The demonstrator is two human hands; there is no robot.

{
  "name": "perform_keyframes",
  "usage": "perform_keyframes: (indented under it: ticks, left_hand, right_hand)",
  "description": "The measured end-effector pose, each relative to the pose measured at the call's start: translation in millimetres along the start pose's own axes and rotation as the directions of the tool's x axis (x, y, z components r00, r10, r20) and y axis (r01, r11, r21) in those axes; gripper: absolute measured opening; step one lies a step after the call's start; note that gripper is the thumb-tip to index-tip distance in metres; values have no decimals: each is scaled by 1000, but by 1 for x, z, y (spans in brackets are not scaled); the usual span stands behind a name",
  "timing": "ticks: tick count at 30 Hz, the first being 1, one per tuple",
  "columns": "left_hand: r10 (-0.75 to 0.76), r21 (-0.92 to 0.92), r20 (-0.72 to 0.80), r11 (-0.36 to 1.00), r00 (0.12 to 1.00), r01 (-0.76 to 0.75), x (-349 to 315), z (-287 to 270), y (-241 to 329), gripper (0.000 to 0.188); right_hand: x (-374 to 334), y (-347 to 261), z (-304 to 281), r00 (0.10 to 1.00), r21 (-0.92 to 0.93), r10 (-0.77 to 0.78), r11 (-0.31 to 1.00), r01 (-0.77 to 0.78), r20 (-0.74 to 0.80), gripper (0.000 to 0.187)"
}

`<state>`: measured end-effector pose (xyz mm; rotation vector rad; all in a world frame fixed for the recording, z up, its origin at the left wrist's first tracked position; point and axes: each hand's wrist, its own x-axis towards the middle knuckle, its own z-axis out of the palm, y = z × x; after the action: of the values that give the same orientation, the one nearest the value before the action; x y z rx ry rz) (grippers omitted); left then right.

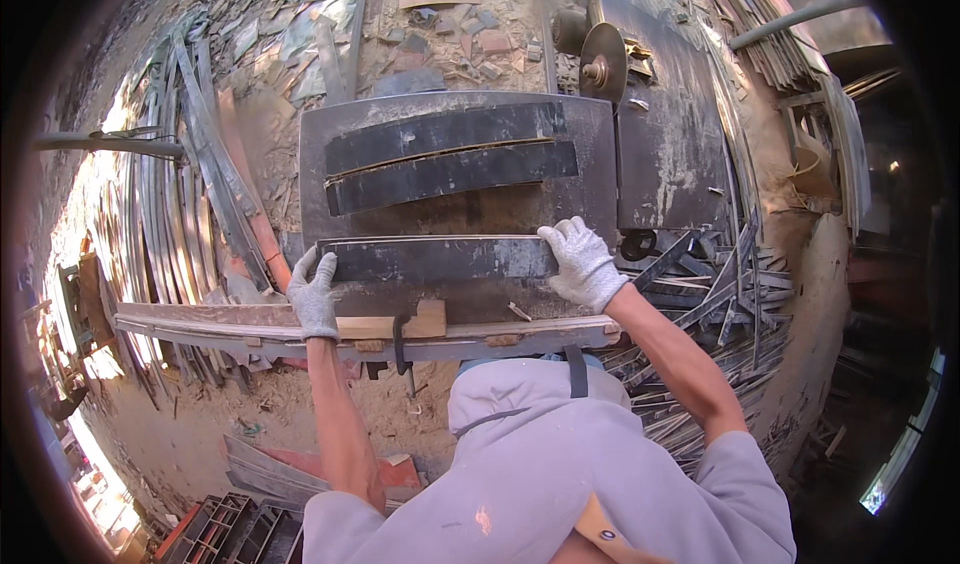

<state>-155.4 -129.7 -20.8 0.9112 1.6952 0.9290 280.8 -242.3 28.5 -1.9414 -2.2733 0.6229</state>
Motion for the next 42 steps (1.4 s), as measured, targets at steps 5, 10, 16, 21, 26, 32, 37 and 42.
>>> perform_keyframes:
  ticks: [5,10,16,21,26,32,37,42]
  left_hand:
    - [229,-13,-57,973,972,-230,24,28,93,45]
    - [140,-143,-30,979,990,-143,17,28,71,46]
    - [-185,466,33,872,982,148,-13,42,-73,68]
    - [-173,508,9,849,985,145,-34,63,-66,75]
    - [-216,436,72,885,974,164,-33,62,-67,66]
    - [-193,-291,-13,939,981,181,-37,34,-77,53]
    - [-224,-599,-182,798,958,73,-68,55,-26,65]
    - [-330,-661,235,635,914,399,-59,156,-1,88]
  right_hand:
    - [62,20,-90,991,-3,-105,994,105,-80,65]
    - [51,17,-115,985,89,-81,994,68,151,76]
    - [12,33,-12,964,-55,-127,988,144,235,66]
    - [7,48,53,974,-197,-130,966,166,187,75]
    - [35,-12,99,965,-269,-187,935,232,184,99]
    - [41,-32,62,945,55,-123,992,112,302,62]
    - [69,-34,-52,974,69,-221,973,219,39,66]
    - [185,-3,-109,964,-10,-263,965,263,-37,68]
